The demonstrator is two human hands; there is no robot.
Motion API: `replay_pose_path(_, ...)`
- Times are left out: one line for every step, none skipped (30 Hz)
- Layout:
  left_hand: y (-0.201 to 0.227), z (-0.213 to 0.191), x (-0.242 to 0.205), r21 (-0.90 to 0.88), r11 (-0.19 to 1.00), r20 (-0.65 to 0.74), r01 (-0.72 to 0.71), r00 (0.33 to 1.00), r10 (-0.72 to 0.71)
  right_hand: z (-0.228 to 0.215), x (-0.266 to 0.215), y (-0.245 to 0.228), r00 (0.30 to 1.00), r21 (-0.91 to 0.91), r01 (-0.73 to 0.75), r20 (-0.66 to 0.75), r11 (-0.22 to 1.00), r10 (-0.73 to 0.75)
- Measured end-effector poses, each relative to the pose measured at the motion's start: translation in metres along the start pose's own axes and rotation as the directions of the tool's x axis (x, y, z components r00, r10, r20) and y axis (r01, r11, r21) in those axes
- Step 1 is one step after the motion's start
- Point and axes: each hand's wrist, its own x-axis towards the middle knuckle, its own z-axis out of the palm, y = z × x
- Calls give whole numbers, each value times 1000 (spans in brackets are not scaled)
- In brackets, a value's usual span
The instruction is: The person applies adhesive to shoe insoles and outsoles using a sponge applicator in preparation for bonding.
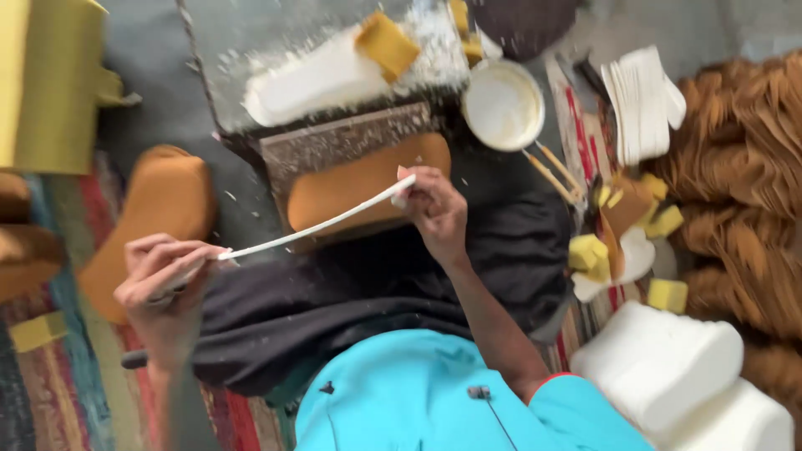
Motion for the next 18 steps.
replay_pose_path(-10,14,-11,-11,1000,7,4,1000,-4,-8,-9,3,1000,-11,-6,-5,1000,6)
replay_pose_path(-18,28,-23,-101,992,15,82,997,-81,-17,-17,4,999,-45,-36,-16,998,35)
replay_pose_path(-28,41,-32,-187,970,27,156,988,-153,-24,-23,7,998,-76,-60,-25,995,58)
replay_pose_path(-28,60,-22,-195,968,31,157,988,-153,-32,-14,7,998,-84,-61,-29,995,59)
replay_pose_path(-25,75,-18,-371,904,44,214,976,-214,-37,-13,6,990,-251,-24,-140,968,-12)
replay_pose_path(-23,91,-15,-533,804,65,264,960,-272,-44,-11,5,968,-415,-7,-232,910,-99)
replay_pose_path(-15,99,-1,-528,801,76,283,955,-287,-44,7,-3,969,-415,-26,-234,909,-80)
replay_pose_path(-6,108,13,-517,787,113,337,938,-327,-45,26,-11,958,-510,-123,-285,852,-32)
replay_pose_path(0,121,33,-511,773,146,375,924,-352,-47,52,-18,941,-594,-208,-338,777,-7)
replay_pose_path(-11,124,28,-511,771,151,380,923,-354,-62,57,1,940,-595,-213,-341,775,-4)
replay_pose_path(-22,128,28,-437,796,166,419,907,-386,-77,63,21,961,-567,-237,-257,789,104)
replay_pose_path(-33,131,29,-360,815,177,454,891,-418,-91,69,40,964,-540,-265,-166,799,208)
replay_pose_path(-42,132,28,-364,821,181,440,898,-401,-91,72,35,965,-539,-258,-176,801,192)
replay_pose_path(-52,133,27,-434,781,212,450,893,-396,-90,73,31,966,-575,-257,-169,777,194)
replay_pose_path(-59,129,13,-491,727,242,480,877,-415,-87,66,27,963,-608,-267,-150,748,222)
replay_pose_path(-54,132,17,-485,726,243,488,873,-424,-90,68,27,961,-605,-273,-147,748,232)
replay_pose_path(-50,132,17,-474,737,258,481,877,-406,-90,67,28,959,-642,-280,-167,714,227)
replay_pose_path(-47,132,16,-463,748,274,475,880,-389,-90,66,29,958,-677,-287,-184,678,221)
